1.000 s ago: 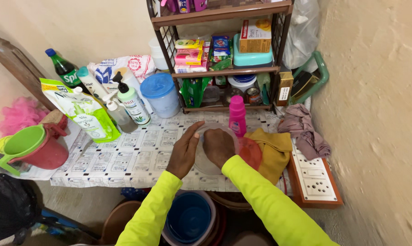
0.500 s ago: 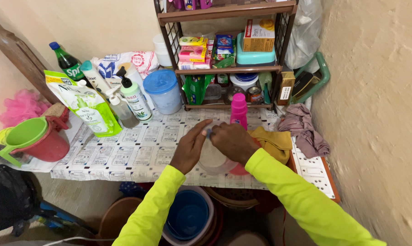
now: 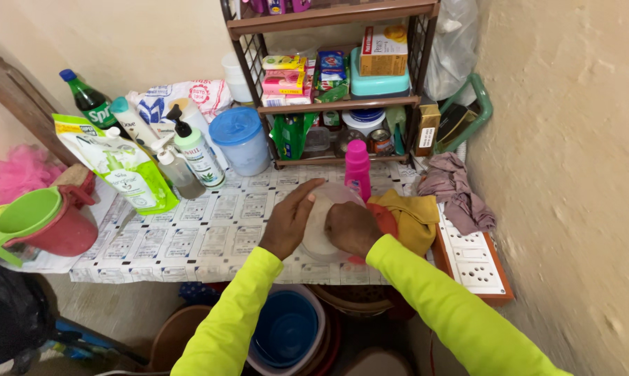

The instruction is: The person organizes a cluttered countertop by moving a pink toothbrush holder and a clear plastic container onto a three-tiered metal rack. They then wipe the countertop and the rack with a yellow cloth, placing a pink bottle on the top shelf and continuing to wipe the rack's surfaces.

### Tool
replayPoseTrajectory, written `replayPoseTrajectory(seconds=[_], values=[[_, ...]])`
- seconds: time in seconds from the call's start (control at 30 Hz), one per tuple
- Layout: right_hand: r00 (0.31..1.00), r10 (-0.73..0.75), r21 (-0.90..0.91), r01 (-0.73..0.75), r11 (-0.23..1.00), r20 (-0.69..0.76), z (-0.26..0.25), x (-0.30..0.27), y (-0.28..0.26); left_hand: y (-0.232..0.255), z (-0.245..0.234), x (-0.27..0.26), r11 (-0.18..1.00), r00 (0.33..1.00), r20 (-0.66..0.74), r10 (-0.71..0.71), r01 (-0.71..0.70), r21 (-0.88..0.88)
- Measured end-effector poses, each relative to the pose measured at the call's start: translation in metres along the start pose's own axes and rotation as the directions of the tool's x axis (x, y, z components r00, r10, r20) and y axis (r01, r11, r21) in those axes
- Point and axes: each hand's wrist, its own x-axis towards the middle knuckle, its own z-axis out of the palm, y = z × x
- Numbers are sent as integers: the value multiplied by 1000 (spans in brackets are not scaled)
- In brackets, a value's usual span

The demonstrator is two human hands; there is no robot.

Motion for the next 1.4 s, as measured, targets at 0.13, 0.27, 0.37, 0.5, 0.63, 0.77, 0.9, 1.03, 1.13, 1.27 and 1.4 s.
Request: replayPoseTrajectory(seconds=[0.13, 0.27, 0.37, 0.5, 0.63, 0.77, 0.9, 1.03, 1.13, 1.27, 1.4], values=[[976, -47, 134, 77, 988, -214, -10, -6, -13, -9, -5, 3, 1000, 999, 33, -7, 7, -29], [939, -144, -135, 106, 985, -311, -6, -1, -11, -14, -7, 2, 999, 999, 45, 23, -21, -45], [949, -190, -236, 130, 963, -253, 12, 7, -12, -14, -6, 3, 999, 998, 56, 17, -15, -37], [946, -205, 0, 212, 977, -251, 23, 11, -6, -12, -10, 3, 999, 999, 49, 0, 3, -48], [954, -158, 3, 164, 986, -255, 12, 2, -2, -9, -11, 2, 999, 998, 60, -15, 17, -36], [947, -56, -94, 28, 995, -315, 9, 3, -13, -7, -9, 2, 999, 998, 58, -12, 14, -36], [898, -42, -24, 35, 999, -438, 12, 12, -23, -12, -7, 1, 998, 999, 53, 5, -1, -67], [906, 150, 382, 14, 924, -396, 21, 23, -35, -18, -8, 3, 995, 999, 49, 4, 1, -102], [971, 194, 706, -38, 707, -142, 22, 22, -34, -19, -12, 0, 992, 996, 67, -60, 67, -106], [967, -214, 361, 251, 898, -141, 13, 10, -22, -20, -15, -1, 993, 997, 70, -14, 23, -117], [839, -462, -252, 398, 882, -289, 1, -4, -12, -16, -17, -2, 991, 996, 87, -20, 30, -127]])
